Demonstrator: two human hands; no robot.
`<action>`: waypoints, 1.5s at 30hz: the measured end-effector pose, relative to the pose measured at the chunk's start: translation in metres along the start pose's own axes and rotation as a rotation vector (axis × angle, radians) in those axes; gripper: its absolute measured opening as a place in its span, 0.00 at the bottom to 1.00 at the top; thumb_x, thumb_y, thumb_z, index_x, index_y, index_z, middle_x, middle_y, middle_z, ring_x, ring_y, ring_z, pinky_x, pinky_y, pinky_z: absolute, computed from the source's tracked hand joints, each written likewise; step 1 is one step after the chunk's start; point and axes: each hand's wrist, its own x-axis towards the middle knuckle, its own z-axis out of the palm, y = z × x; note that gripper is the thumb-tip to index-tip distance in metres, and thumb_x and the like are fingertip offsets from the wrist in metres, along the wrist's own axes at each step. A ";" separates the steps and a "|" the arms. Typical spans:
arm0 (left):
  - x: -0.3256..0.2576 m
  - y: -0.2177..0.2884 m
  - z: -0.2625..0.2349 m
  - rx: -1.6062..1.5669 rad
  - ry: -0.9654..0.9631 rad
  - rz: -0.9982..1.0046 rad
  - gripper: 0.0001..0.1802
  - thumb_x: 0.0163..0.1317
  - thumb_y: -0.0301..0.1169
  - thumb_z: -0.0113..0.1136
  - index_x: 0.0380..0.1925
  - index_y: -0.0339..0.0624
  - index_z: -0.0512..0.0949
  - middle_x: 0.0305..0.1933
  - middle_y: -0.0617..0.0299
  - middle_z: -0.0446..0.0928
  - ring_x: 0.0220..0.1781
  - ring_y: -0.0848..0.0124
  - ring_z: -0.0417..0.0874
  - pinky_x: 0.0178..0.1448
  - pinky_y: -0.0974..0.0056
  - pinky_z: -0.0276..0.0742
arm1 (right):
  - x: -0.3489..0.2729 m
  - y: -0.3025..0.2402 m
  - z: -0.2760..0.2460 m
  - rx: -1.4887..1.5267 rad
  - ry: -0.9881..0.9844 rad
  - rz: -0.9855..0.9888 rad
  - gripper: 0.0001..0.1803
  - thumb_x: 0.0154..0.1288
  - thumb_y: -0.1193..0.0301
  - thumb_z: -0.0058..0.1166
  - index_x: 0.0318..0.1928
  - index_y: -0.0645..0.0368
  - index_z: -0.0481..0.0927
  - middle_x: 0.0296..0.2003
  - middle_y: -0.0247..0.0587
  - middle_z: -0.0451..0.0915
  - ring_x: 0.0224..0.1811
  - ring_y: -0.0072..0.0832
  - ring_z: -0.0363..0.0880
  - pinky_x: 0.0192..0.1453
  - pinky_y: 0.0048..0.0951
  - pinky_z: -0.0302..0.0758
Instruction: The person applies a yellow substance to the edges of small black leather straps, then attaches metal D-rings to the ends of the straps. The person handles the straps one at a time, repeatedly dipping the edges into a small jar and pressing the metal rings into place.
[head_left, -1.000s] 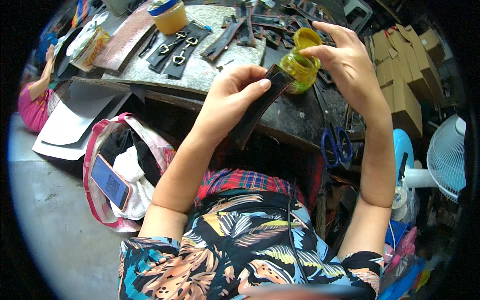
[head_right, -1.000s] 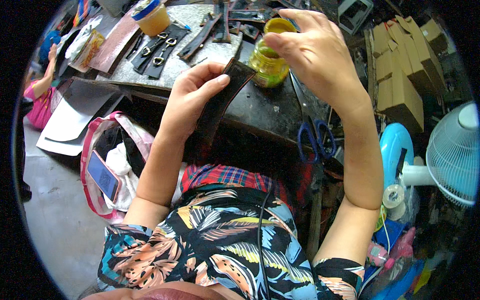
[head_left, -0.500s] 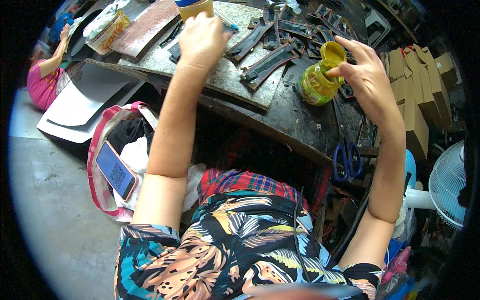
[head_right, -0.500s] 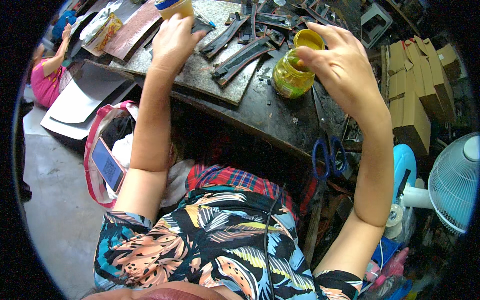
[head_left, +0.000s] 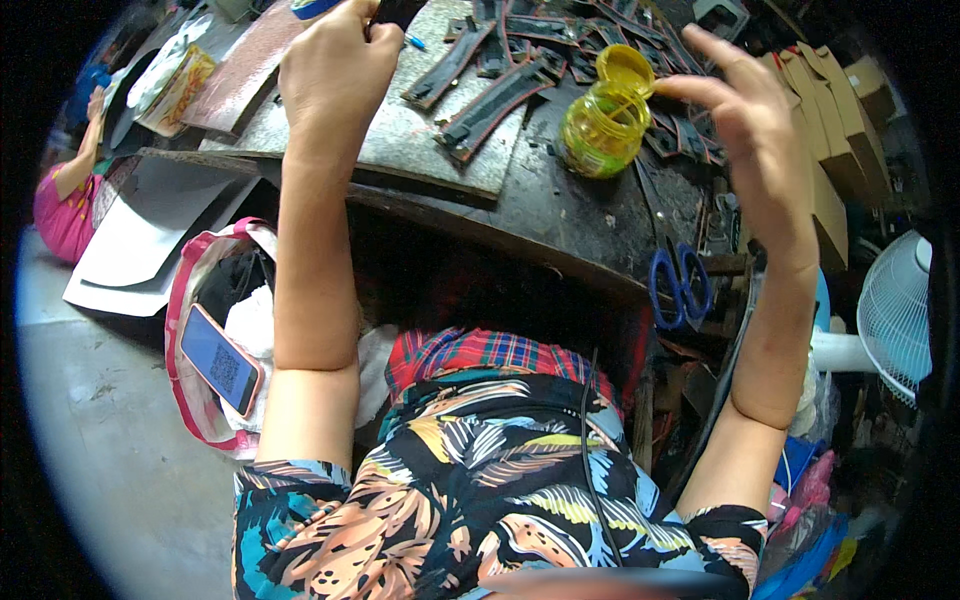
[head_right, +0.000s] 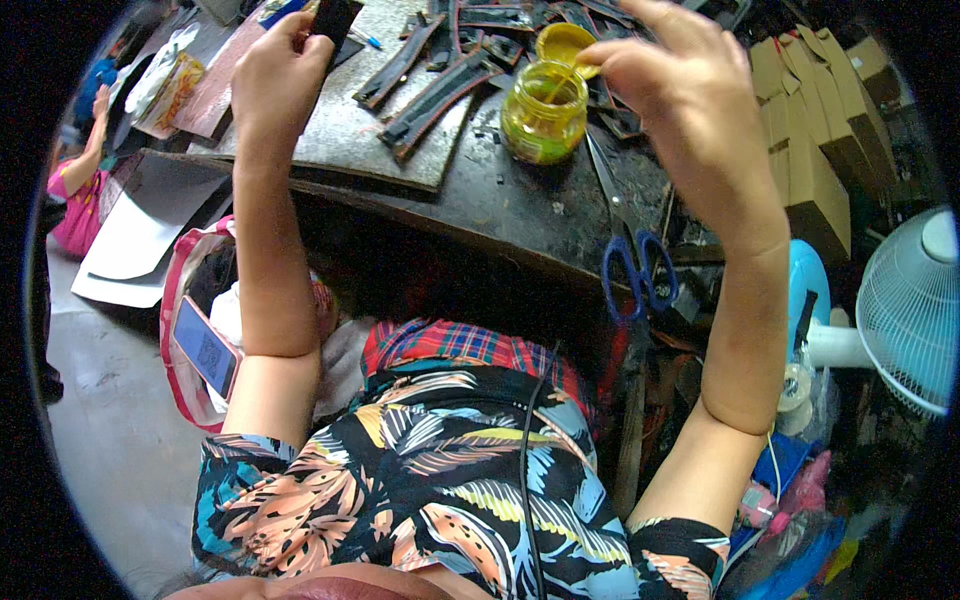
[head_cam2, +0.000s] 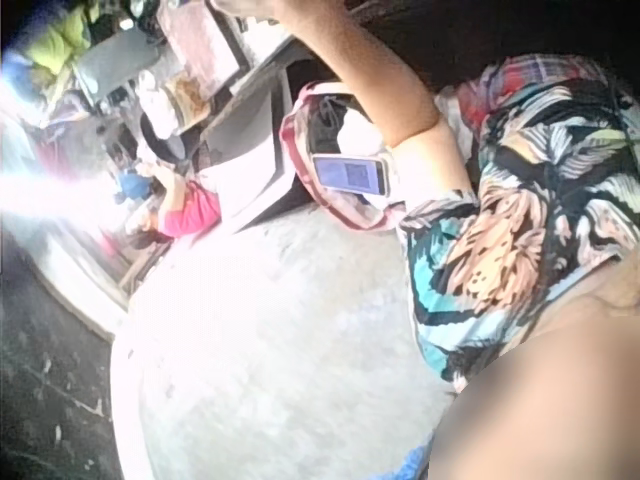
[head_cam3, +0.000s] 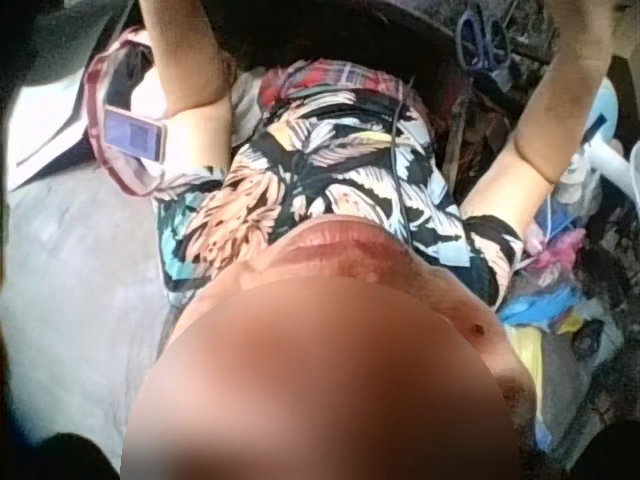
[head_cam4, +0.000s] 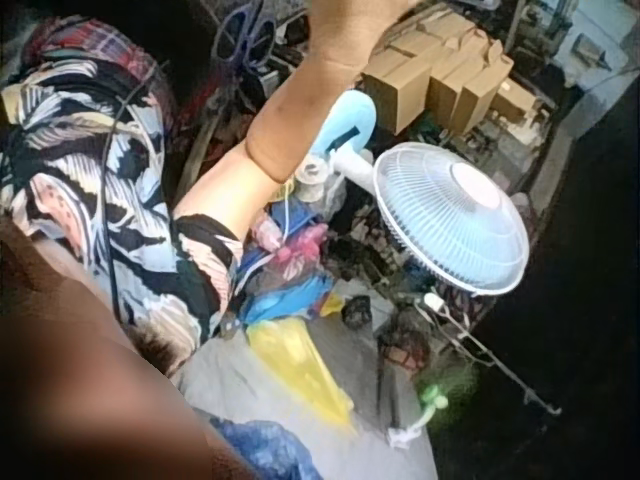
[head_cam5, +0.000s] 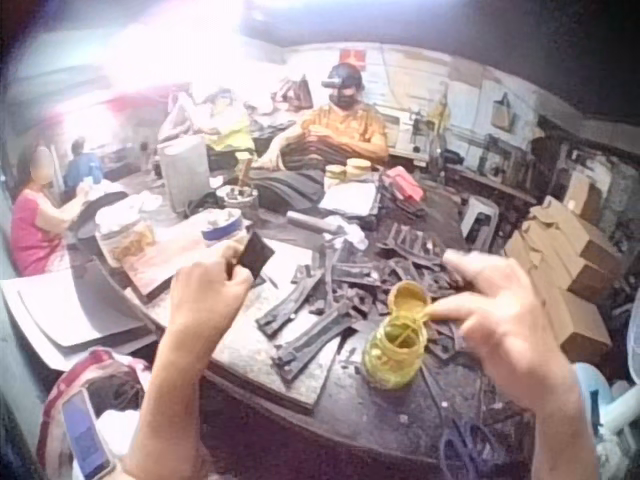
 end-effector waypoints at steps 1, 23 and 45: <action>-0.008 0.009 -0.003 -0.336 -0.014 0.049 0.18 0.65 0.36 0.57 0.50 0.40 0.82 0.40 0.56 0.86 0.42 0.67 0.86 0.49 0.63 0.78 | -0.011 -0.006 0.006 -0.098 -0.035 -0.012 0.40 0.73 0.35 0.27 0.41 0.52 0.88 0.67 0.46 0.72 0.72 0.46 0.63 0.75 0.57 0.50; -0.135 0.100 0.000 -1.489 -0.772 -0.120 0.14 0.70 0.32 0.61 0.48 0.32 0.81 0.37 0.66 0.82 0.36 0.82 0.80 0.41 0.74 0.77 | -0.089 -0.057 0.048 0.394 0.128 0.135 0.42 0.74 0.34 0.25 0.57 0.51 0.85 0.67 0.49 0.71 0.66 0.46 0.66 0.74 0.45 0.53; -0.109 0.068 -0.006 -1.458 -0.489 -0.319 0.12 0.69 0.30 0.62 0.48 0.37 0.78 0.41 0.64 0.83 0.39 0.79 0.83 0.40 0.72 0.81 | 0.009 -0.009 0.039 -0.030 -0.131 0.088 0.42 0.72 0.34 0.26 0.42 0.49 0.90 0.72 0.49 0.65 0.77 0.50 0.52 0.79 0.58 0.41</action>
